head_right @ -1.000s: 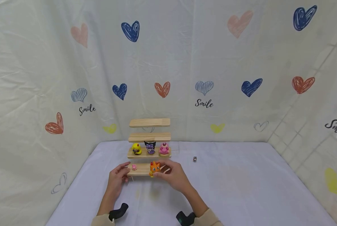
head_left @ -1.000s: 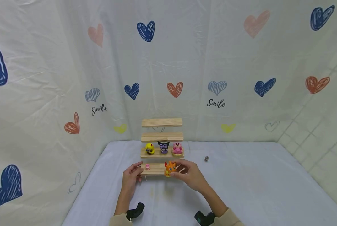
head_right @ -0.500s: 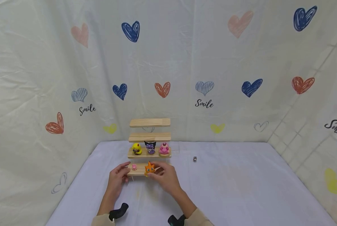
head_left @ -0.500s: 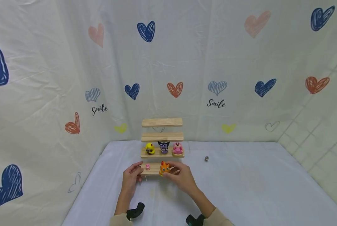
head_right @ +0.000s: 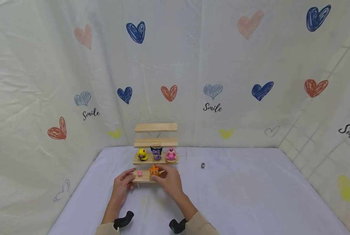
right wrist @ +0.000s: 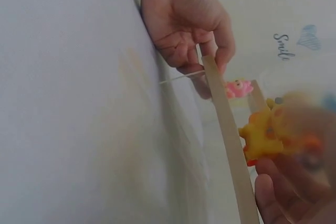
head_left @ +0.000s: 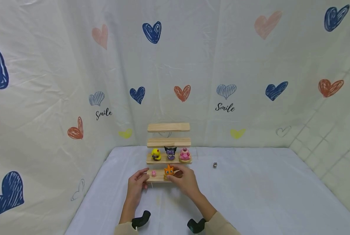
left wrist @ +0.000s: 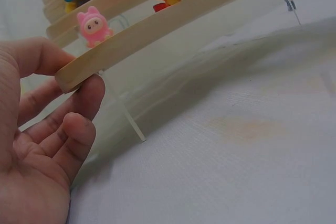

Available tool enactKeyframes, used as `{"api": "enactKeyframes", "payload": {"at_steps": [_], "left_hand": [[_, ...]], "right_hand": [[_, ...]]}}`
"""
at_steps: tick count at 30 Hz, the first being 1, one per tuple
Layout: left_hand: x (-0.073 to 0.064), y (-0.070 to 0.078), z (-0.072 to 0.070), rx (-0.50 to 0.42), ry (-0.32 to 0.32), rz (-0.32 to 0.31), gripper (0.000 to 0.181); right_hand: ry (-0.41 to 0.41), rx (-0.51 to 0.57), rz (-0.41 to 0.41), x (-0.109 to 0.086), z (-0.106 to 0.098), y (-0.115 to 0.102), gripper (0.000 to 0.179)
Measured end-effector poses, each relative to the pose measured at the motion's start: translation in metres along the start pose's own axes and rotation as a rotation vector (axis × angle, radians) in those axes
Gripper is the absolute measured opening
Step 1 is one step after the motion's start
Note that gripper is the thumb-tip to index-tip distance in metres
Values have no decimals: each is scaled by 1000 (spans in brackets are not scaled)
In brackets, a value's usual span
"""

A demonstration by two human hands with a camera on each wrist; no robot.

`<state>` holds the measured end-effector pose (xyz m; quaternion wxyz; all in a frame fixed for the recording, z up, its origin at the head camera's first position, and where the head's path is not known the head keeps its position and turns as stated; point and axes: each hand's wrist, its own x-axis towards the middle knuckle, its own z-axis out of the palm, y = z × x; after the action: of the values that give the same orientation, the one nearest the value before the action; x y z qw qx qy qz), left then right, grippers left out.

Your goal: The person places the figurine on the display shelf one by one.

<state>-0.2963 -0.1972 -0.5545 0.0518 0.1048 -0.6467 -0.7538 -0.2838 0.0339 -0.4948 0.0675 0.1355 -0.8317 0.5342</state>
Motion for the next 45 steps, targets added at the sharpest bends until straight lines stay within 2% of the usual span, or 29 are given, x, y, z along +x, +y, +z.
{"api": "enactKeyframes", "payload": {"at_steps": [24, 45], "left_hand": [[0, 1, -1, 11, -10, -19, 39], [-1, 2, -1, 16, -14, -11, 38]], "right_hand": [[-6, -6, -7, 1, 5, -2, 44], [-25, -26, 10, -4, -3, -4, 46]]}}
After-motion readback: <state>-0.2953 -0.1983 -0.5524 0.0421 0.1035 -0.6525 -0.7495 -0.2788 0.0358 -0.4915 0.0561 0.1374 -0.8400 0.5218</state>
